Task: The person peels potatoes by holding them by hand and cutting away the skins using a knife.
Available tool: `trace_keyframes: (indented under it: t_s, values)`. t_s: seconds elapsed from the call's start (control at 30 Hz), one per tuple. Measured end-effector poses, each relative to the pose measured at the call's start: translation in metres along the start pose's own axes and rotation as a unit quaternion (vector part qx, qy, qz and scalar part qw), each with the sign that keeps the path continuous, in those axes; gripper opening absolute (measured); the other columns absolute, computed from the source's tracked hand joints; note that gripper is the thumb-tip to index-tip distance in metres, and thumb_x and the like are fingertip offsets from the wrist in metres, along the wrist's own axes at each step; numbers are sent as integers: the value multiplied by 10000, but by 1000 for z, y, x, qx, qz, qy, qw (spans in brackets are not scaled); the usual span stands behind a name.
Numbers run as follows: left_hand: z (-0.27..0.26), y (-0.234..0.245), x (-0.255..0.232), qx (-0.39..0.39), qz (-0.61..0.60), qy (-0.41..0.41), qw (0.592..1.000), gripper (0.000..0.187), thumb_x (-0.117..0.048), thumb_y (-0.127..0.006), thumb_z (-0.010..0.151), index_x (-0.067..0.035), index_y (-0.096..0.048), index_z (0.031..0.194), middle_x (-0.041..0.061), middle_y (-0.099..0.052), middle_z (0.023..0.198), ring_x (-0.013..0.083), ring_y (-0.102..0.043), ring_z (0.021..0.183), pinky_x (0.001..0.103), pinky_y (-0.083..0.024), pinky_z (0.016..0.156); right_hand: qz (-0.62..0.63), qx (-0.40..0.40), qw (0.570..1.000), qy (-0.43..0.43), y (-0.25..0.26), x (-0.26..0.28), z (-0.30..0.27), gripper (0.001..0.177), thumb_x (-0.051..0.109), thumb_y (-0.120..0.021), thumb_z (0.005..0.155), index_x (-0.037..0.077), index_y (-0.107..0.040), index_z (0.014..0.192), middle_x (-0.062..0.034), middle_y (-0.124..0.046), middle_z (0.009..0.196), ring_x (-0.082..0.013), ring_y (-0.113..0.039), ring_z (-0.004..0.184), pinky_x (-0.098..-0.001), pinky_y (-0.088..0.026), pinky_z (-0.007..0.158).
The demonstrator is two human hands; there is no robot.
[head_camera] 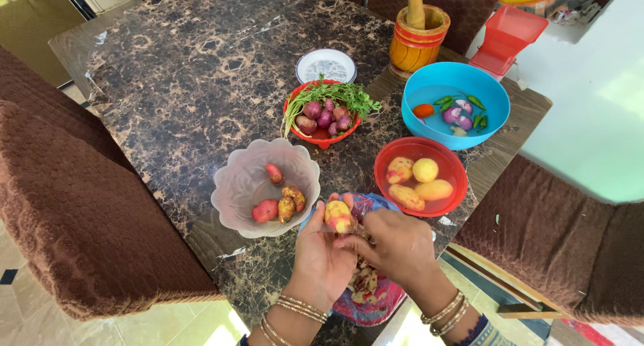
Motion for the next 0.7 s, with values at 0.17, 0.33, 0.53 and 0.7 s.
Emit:
trace_keyframes:
  t_s: [0.17,0.33,0.53,0.7]
  values:
    - [-2,9,-3,-122,62,-27,990,301,-309,-424,1053,-108,-636,1123,67,-706,1056,186,-682,957,327,-566,836,74,-9,997,-12,7,2,10,620,622,-798,669,53,-592,803,-92,-601,668,-304,-631,565,-418,-475,466]
    - [8,17,-5,-66,58,-70,994,275,-313,-492,1087,-115,-676,1140,98,-702,1063,202,-640,906,342,-547,808,32,-15,999,17,0,16,-1,465,543,-781,770,104,-628,748,-69,-617,681,-281,-636,566,-412,-477,473]
    - [-8,9,-5,-165,41,-69,983,294,-309,-456,1039,-108,-650,1132,79,-737,1083,205,-669,993,368,-559,885,11,-34,997,63,3,23,-2,379,479,-762,852,128,-634,795,-53,-604,698,-263,-652,624,-404,-500,553]
    - [-7,1,2,-111,77,-10,991,179,-293,-550,1003,-144,-635,1053,49,-706,961,198,-673,887,381,-570,833,96,-16,995,-25,6,13,6,586,553,-791,704,61,-677,999,-100,-678,768,-313,-679,618,-422,-507,507]
Point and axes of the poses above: each hand's wrist, its own z-axis towards the middle knuckle, its own y-axis out of the back of the hand, x = y × z, the point moved 7 cm from there along z, towards the middle knuckle
